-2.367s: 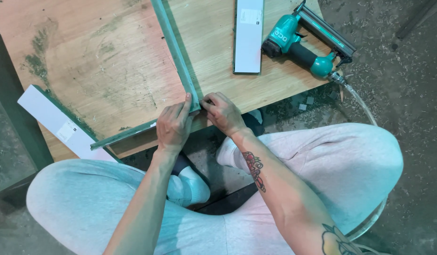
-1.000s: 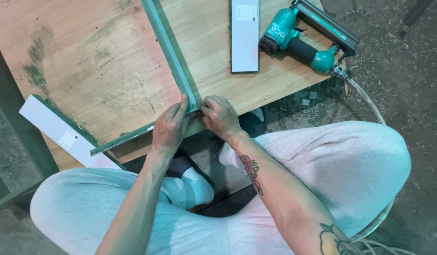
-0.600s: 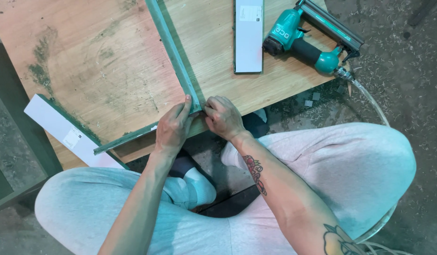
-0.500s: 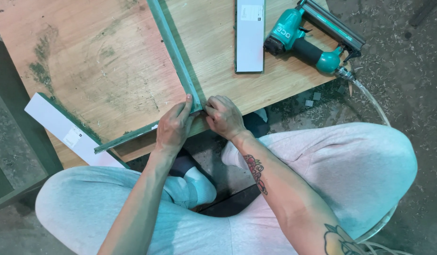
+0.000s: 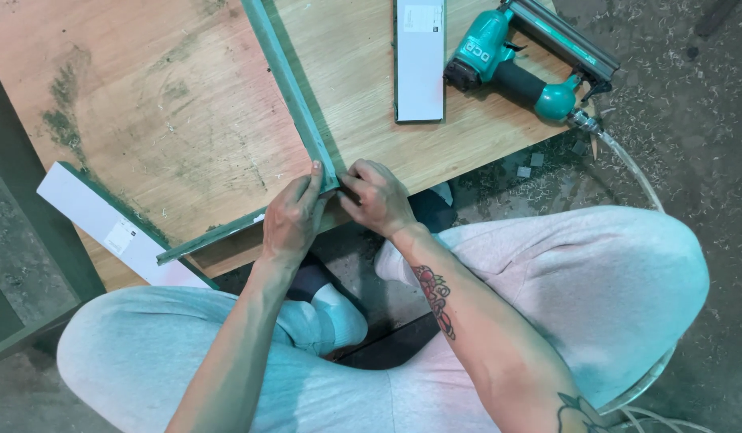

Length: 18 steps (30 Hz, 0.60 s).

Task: Assembling a wooden frame by aligning strips and fastening them with a pneumatic nail gun

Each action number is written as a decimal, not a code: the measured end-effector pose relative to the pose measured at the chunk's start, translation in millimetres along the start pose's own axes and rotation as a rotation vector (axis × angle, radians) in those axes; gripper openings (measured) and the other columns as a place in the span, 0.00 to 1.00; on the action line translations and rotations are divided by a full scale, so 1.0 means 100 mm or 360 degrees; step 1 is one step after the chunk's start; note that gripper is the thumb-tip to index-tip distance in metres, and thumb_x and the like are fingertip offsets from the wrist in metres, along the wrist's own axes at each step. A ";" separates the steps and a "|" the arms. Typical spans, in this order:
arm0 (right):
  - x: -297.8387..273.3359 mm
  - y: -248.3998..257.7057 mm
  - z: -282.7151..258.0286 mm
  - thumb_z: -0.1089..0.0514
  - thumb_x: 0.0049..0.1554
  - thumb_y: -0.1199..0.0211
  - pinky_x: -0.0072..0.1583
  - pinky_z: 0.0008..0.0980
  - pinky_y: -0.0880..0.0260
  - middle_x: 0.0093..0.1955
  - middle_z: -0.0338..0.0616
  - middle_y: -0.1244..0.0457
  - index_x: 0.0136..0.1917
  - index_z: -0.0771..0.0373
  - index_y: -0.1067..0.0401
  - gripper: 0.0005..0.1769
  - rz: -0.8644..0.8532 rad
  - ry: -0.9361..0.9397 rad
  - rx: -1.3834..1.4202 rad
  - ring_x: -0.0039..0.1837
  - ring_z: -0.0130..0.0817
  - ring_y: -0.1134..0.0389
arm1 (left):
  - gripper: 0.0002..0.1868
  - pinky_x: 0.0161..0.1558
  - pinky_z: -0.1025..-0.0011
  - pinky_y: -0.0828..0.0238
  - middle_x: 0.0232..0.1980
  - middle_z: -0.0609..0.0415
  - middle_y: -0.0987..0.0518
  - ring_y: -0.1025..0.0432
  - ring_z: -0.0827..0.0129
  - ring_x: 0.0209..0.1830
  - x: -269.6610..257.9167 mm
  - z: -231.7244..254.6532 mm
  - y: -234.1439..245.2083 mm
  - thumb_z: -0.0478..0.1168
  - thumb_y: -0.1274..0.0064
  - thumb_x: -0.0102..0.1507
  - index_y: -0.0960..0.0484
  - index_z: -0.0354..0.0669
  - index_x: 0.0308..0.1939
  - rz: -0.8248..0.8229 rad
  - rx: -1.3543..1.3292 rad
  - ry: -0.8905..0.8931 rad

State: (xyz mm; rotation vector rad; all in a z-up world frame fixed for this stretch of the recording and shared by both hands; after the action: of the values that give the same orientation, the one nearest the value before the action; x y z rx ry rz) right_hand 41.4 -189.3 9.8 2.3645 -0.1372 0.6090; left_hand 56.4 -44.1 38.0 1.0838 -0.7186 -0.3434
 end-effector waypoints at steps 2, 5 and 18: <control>-0.04 0.00 -0.05 0.58 0.51 0.29 0.49 0.36 0.28 0.43 0.40 0.40 0.47 0.61 0.23 0.11 0.0070 -0.0085 0.0049 0.47 0.43 0.31 | 0.28 0.35 0.62 0.22 0.43 0.44 0.20 0.21 0.52 0.39 -0.01 -0.02 0.00 0.38 0.37 0.63 0.23 0.37 0.67 0.0001 0.0000 -0.0008; -0.11 -0.01 -0.07 0.55 0.53 0.31 0.50 0.32 0.26 0.44 0.35 0.38 0.54 0.55 0.22 0.14 0.0185 -0.0218 0.0160 0.49 0.35 0.29 | 0.28 0.36 0.63 0.22 0.43 0.45 0.20 0.21 0.52 0.40 -0.02 -0.02 -0.03 0.38 0.37 0.63 0.22 0.37 0.67 0.0016 0.0018 -0.0011; -0.07 0.06 -0.09 0.60 0.52 0.27 0.46 0.37 0.23 0.45 0.40 0.30 0.50 0.56 0.18 0.11 0.0331 -0.0345 0.0451 0.48 0.43 0.26 | 0.29 0.39 0.67 0.21 0.45 0.47 0.18 0.20 0.57 0.42 -0.03 -0.01 -0.03 0.35 0.35 0.58 0.20 0.40 0.65 -0.0047 0.0071 0.0060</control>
State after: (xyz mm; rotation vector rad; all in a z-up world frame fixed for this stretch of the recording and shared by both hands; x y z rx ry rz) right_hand 30.1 -188.4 16.2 2.7110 -0.4225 0.4921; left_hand 55.5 -43.2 34.0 1.1414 -0.6805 -0.3325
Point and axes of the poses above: each hand's wrist, its own x-axis towards the middle knuckle, its own y-axis out of the back of the hand, z = x × y, the point moved 7 cm from there along x, towards the middle knuckle
